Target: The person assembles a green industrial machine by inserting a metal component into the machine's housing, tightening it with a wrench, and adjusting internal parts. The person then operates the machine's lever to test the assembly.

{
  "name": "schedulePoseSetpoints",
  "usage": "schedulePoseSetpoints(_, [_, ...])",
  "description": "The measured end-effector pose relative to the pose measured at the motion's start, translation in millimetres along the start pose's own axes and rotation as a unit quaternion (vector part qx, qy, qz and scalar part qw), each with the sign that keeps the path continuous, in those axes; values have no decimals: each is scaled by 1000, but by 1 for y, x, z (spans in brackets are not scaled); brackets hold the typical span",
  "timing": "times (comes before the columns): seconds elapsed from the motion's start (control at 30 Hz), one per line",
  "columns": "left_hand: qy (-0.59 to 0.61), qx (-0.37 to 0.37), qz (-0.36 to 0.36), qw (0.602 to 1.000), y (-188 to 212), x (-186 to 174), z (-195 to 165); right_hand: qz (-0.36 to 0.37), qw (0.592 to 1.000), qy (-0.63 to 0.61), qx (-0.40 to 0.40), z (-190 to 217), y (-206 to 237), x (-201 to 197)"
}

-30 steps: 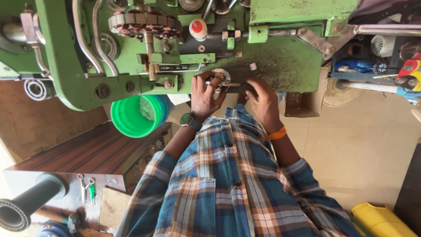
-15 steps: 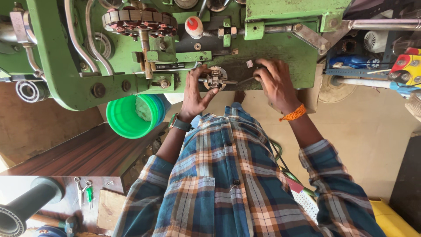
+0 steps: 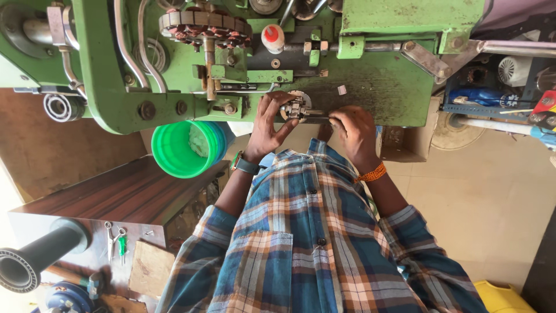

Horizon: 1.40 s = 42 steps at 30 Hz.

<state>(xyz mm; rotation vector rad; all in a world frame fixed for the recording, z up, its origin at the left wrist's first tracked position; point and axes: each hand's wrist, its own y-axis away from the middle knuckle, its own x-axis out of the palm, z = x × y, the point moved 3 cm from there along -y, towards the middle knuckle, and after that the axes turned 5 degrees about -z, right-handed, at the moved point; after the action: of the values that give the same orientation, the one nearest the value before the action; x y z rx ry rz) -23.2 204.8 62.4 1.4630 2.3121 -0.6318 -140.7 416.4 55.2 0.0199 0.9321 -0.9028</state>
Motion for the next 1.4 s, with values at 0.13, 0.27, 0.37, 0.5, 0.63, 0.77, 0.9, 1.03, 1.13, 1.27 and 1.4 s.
schedulePoseSetpoints(0.13, [6, -7, -9, 1000, 0, 0, -2, -19, 1000, -15, 13, 3, 3, 3])
schedulePoseSetpoints(0.27, [2, -4, -7, 1000, 0, 0, -2, -14, 1000, -10, 14, 8, 4, 2])
schedulePoseSetpoints(0.37, [1, -2, -2, 1000, -1, -2, -3, -15, 999, 6, -34, 13, 4, -1])
schedulePoseSetpoints(0.5, [-23, 8, -3, 1000, 0, 0, -3, -20, 998, -1, -60, 13, 5, 1])
schedulePoseSetpoints(0.63, [-98, 29, -38, 994, 3, 15, 1, 20, 987, -130, 90, 1, 8, 14])
schedulePoseSetpoints(0.77, [-152, 40, -98, 983, 6, 30, 10, 36, 969, -199, 146, -5, 15, 16])
schedulePoseSetpoints(0.9, [-121, 43, -125, 984, 11, 32, 17, 6, 985, -135, 104, -4, 18, 8])
schedulePoseSetpoints(1.03, [-102, 44, -125, 986, 12, 32, 18, 5, 990, -101, 100, -2, 16, 5])
schedulePoseSetpoints(1.13, [-102, 42, -129, 986, 12, 34, 18, 19, 988, -74, 132, 1, 16, 7])
schedulePoseSetpoints(1.27, [-93, 53, -127, 986, 11, 33, 19, 18, 984, -67, 167, 9, 23, 11])
schedulePoseSetpoints(1.4, [-89, 71, -112, 987, 9, 31, 24, 22, 986, -46, 158, 10, 25, 14])
